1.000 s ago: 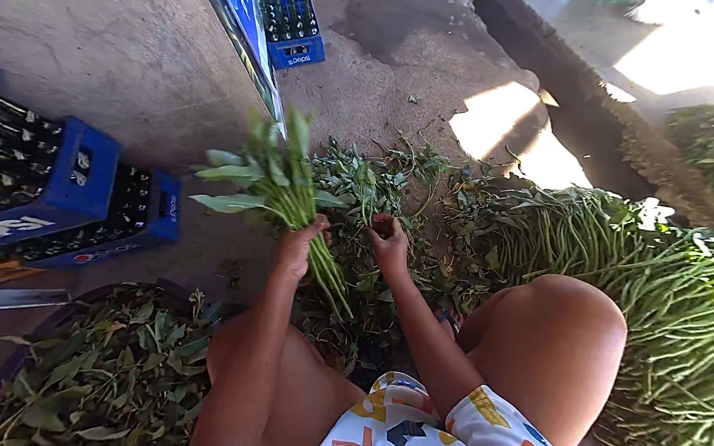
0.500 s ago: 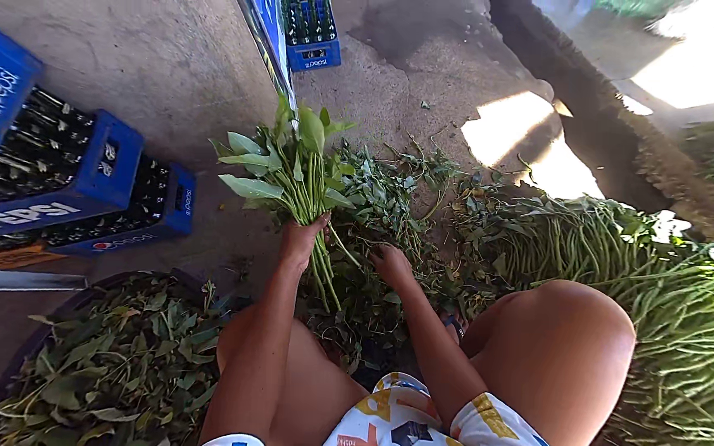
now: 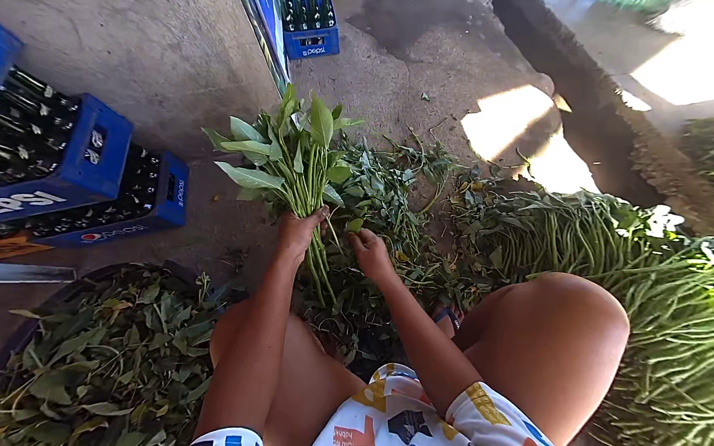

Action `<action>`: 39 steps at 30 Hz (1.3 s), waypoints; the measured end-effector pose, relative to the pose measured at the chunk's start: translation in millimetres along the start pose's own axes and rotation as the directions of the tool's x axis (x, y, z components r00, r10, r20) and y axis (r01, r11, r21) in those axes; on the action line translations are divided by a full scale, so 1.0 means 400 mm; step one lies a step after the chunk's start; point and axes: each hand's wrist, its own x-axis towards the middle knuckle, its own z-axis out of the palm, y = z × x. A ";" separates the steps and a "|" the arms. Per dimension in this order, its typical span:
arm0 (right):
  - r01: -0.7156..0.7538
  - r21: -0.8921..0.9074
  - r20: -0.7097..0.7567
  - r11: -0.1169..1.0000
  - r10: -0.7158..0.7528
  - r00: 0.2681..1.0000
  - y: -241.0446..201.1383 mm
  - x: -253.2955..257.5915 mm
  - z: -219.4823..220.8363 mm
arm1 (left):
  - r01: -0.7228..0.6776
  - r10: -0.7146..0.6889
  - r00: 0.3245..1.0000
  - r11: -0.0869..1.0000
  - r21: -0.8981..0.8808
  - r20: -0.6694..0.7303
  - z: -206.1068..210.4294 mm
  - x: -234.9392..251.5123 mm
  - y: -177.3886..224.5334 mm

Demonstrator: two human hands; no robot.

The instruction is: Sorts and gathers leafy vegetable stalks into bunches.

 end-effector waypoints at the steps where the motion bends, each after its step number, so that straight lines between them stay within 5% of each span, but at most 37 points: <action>1: 0.019 0.032 0.028 0.999 -0.020 0.999 -0.006 -0.004 0.015 | -0.006 0.007 1.000 1.000 0.022 -0.004 0.002 0.001 -0.004; 4: 0.056 0.142 -0.017 0.988 -0.054 0.998 -0.032 -0.003 0.052 | -0.014 0.012 1.000 0.991 0.135 0.015 0.010 -0.002 -0.010; 9: 0.249 0.329 -0.329 0.911 -0.137 0.934 -0.032 0.015 0.071 | 0.033 -0.037 0.999 0.992 0.122 0.036 0.019 -0.001 -0.007; 13: 0.327 0.277 -0.269 0.904 -0.254 0.929 -0.006 0.014 0.052 | 0.035 -0.036 0.998 0.999 -0.020 -0.042 0.002 0.031 0.007; 17: 0.152 0.012 -0.035 0.988 -0.151 0.988 -0.007 0.024 0.047 | 0.039 -0.040 0.999 0.999 -0.032 -0.031 0.012 0.048 0.011; 21: 0.241 -0.188 0.051 0.952 -0.235 0.971 0.027 0.029 0.076 | -0.099 0.100 0.988 0.995 0.009 -0.119 0.003 0.063 0.011; 25: -0.012 -0.453 0.048 0.892 0.037 0.998 0.106 0.082 0.034 | -0.274 0.254 0.922 0.961 -0.027 -0.292 -0.067 0.105 0.029; 28: -0.157 -0.620 -0.009 0.769 0.193 0.981 0.243 0.116 0.006 | -0.251 0.190 0.924 0.956 -0.151 -0.332 -0.091 0.106 0.039; 31: -0.139 -0.676 0.084 0.723 0.263 0.961 0.327 0.057 0.062 | -0.209 0.114 0.950 0.924 -0.321 -0.290 -0.088 0.104 0.040; 33: -0.081 -0.675 0.278 0.733 0.355 0.892 0.327 -0.029 0.134 | -0.199 0.097 0.957 0.904 -0.379 -0.272 -0.091 0.106 0.044; 37: -0.030 -0.673 0.617 0.739 0.584 0.527 0.290 -0.117 0.185 | -0.270 0.129 0.925 0.884 -0.380 -0.358 -0.096 0.102 0.059; 39: -0.073 -0.583 0.646 0.809 0.516 0.563 0.271 -0.063 0.123 | -0.313 0.166 0.905 0.883 -0.349 -0.391 -0.106 0.096 0.060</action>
